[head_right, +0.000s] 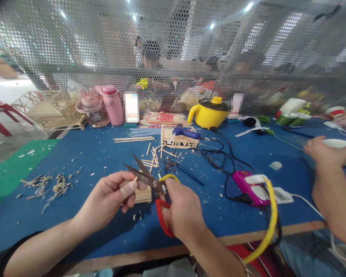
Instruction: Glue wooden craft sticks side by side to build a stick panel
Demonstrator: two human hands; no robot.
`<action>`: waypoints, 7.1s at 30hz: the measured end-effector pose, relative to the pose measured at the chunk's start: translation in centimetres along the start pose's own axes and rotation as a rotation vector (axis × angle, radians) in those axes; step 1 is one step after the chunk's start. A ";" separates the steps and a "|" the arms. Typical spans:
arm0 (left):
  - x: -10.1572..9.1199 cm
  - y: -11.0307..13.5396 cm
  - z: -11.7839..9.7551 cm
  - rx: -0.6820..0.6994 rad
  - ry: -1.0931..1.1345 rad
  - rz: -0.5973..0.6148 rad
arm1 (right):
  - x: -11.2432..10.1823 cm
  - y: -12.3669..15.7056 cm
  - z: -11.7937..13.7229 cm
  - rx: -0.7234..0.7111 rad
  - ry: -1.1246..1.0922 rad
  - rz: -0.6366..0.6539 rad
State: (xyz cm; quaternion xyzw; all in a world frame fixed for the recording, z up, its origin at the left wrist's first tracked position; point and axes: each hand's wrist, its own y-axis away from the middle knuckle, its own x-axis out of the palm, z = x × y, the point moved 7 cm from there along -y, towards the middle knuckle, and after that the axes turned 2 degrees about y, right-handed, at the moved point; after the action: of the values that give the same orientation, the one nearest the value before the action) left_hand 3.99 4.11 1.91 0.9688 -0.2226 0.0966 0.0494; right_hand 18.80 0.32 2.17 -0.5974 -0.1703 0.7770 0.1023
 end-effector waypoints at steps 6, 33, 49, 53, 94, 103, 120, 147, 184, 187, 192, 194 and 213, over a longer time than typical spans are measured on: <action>-1.1 -1.1 -2.4 0.281 -0.777 0.120 | -0.2 0.2 -4.8 0.206 0.098 0.098; -1.3 -4.3 0.4 0.160 -1.144 0.253 | -1.2 -4.0 -13.7 0.173 0.483 0.371; -13.2 2.2 0.7 0.130 -0.945 -0.320 | 3.4 -5.4 0.1 -0.179 -0.317 0.227; -11.2 2.3 0.8 0.201 -0.985 -0.173 | 4.5 -5.0 0.3 -0.246 -0.357 0.284; -11.1 2.1 1.1 0.255 -0.955 -0.215 | 4.8 -4.8 -0.1 -0.219 -0.495 0.324; -11.0 2.5 0.7 0.304 -0.943 -0.251 | 5.2 -5.1 0.0 -0.273 -0.413 0.306; -9.7 2.8 1.1 0.293 -1.137 -0.058 | 3.9 -4.1 1.1 -0.332 -0.369 0.499; -0.6 0.6 3.3 0.534 -1.849 0.106 | 3.5 -3.9 -1.2 -0.207 -0.365 0.509; -1.3 0.2 3.1 0.379 -1.688 -0.018 | 5.0 -4.2 1.0 -0.367 -0.305 0.279; -1.5 0.5 3.0 0.384 -1.652 -0.040 | 5.1 -4.2 0.8 -0.348 -0.302 0.272; -2.5 1.1 2.7 0.302 -1.562 -0.147 | 5.1 -4.1 0.8 -0.326 -0.304 0.292; -2.7 1.1 2.9 0.266 -1.545 -0.130 | 4.9 -4.1 0.9 -0.323 -0.316 0.292; -2.2 1.3 3.0 0.394 -1.649 -0.124 | 3.8 -4.8 -0.7 -0.177 -0.434 0.292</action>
State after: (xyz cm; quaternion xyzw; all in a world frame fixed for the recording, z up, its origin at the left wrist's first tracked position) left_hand 1.96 3.51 -1.40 0.7307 -0.1131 -0.6060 -0.2932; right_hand 18.28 6.20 0.42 -0.4419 -0.1675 0.8753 -0.1021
